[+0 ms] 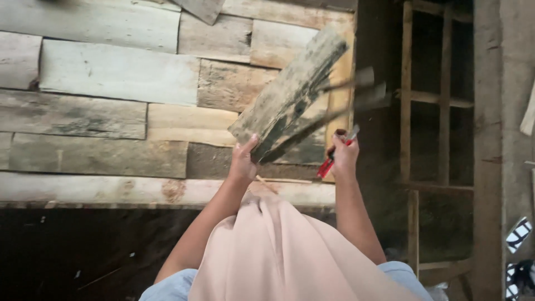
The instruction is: Trimming and cutting thin wooden boards using a utility knife to fit them onto a wooden surface.
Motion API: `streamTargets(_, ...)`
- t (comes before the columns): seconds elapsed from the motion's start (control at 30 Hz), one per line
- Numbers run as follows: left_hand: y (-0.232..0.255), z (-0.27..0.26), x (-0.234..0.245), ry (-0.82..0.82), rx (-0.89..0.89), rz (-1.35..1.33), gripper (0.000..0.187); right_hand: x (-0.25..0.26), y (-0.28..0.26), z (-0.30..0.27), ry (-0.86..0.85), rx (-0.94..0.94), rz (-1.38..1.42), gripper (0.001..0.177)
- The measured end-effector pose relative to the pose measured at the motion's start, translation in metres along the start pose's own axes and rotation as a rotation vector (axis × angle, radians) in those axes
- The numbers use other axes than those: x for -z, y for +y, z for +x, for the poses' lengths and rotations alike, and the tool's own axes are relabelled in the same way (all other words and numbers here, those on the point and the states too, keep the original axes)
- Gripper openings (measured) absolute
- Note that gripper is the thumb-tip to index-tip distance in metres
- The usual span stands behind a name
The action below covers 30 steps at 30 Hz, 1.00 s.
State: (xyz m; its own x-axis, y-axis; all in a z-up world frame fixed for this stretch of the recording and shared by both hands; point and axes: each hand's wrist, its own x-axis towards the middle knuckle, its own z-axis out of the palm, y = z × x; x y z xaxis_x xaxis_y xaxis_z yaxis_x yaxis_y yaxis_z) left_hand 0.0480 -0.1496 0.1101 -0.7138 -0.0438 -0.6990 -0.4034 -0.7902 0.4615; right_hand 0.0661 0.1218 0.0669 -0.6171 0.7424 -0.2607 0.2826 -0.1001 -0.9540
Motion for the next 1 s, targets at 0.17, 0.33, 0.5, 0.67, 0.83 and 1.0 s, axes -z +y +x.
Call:
streamTargets(0.17, -0.008, 0.012, 0.043, -0.089, 0.093, -0.034, 0.019, -0.041, -0.015, -0.1, -0.22, -0.147, -0.044, 0.031)
streamTargets(0.33, 0.016, -0.008, 0.058, -0.239, 0.176, 0.039, 0.026, -0.066, -0.008, -0.128, -0.433, -0.228, 0.052, 0.035)
streamTargets(0.5, 0.083, -0.016, 0.081, -0.631, 0.311, 0.336, 0.055, -0.061, -0.042, -0.147, -0.468, -0.027, -0.146, 0.04)
streamTargets(0.67, 0.075, 0.028, 0.119, -0.642, 0.248, 0.585, 0.056, -0.061, -0.06, -0.167, -0.569, -0.022, -0.355, 0.052)
streamTargets(0.83, 0.03, 0.059, 0.141, -0.481, 0.182, 0.574, 0.045, -0.073, -0.026, -0.149, -0.554, -0.056, -0.805, 0.085)
streamTargets(1.0, 0.03, 0.038, 0.131, -0.258, 0.086, 0.496, 0.054, -0.063, 0.022, -0.11, -0.385, -0.036, -0.597, 0.047)
